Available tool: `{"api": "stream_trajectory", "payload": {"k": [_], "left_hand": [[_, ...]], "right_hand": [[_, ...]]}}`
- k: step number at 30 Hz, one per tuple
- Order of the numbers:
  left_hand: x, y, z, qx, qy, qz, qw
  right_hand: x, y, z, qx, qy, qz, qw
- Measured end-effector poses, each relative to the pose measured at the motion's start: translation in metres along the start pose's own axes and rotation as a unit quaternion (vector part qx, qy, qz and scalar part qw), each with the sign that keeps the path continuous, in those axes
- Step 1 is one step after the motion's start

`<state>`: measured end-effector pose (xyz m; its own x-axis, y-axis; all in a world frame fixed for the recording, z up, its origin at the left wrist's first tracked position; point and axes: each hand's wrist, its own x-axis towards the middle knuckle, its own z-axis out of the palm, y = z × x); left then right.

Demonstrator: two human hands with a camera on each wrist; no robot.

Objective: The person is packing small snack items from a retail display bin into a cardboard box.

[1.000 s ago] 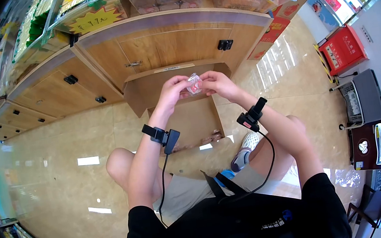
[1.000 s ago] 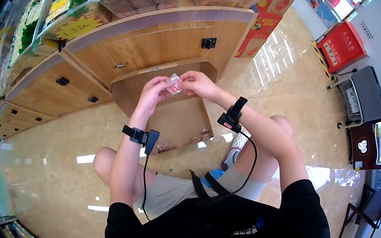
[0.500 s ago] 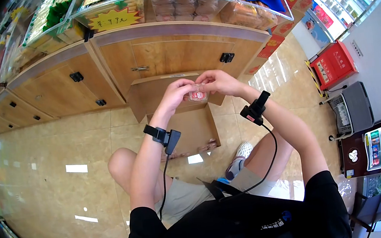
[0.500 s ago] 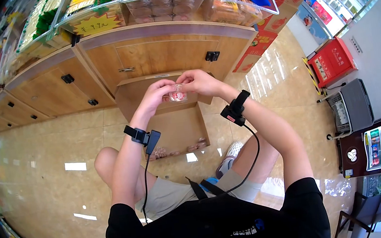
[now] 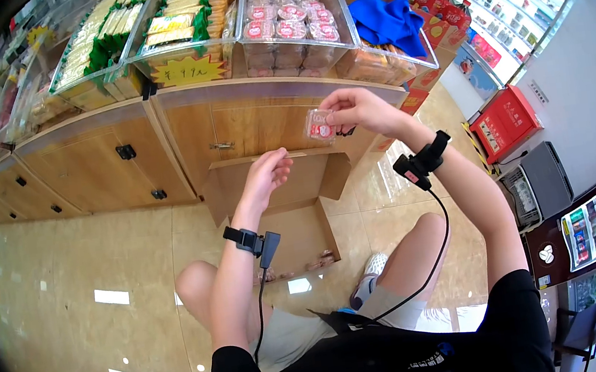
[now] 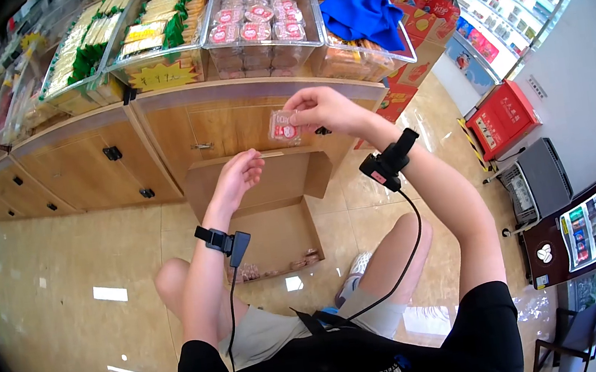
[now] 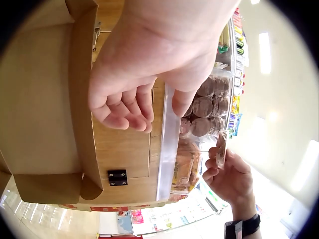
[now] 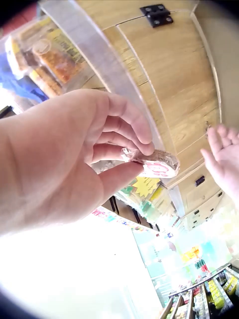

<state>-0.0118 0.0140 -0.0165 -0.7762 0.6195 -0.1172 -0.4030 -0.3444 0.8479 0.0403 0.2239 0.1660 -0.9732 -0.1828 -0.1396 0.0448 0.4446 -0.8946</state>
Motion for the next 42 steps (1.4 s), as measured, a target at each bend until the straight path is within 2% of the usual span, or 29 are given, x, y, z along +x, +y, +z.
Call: {"api": "stream_trajectory", "payload": {"k": [2,7,8,14,23,29,35,42], "left_hand": [[0.0,0.001,-0.001,-0.016,0.002,0.002,1.0],[-0.003,0.008,0.001,-0.055,0.008,0.012,0.998],[-0.004,0.009,0.001,-0.057,0.01,0.015,0.998],[-0.006,0.013,-0.002,-0.071,0.021,0.02,0.997],[-0.004,0.016,-0.005,-0.085,0.026,0.02,0.996],[-0.001,0.019,-0.009,-0.094,0.021,0.018,0.995],[0.0,0.022,-0.009,-0.107,0.016,0.023,0.994],[0.005,0.021,-0.007,-0.103,0.019,0.017,0.994]], "right_hand": [[-0.002,-0.018,-0.01,0.019,0.012,-0.011,1.0],[0.003,-0.058,-0.042,-0.064,0.037,-0.035,0.997],[0.006,-0.065,-0.049,-0.045,0.043,-0.029,0.998],[0.028,-0.107,-0.081,-0.093,0.12,-0.073,0.986],[0.086,-0.128,-0.122,-0.153,0.246,-0.091,0.953],[0.122,-0.129,-0.136,-0.181,0.256,-0.072,0.947],[0.149,-0.13,-0.144,-0.267,0.228,0.002,0.936],[0.163,-0.127,-0.145,-0.275,0.2,0.029,0.94]]}}
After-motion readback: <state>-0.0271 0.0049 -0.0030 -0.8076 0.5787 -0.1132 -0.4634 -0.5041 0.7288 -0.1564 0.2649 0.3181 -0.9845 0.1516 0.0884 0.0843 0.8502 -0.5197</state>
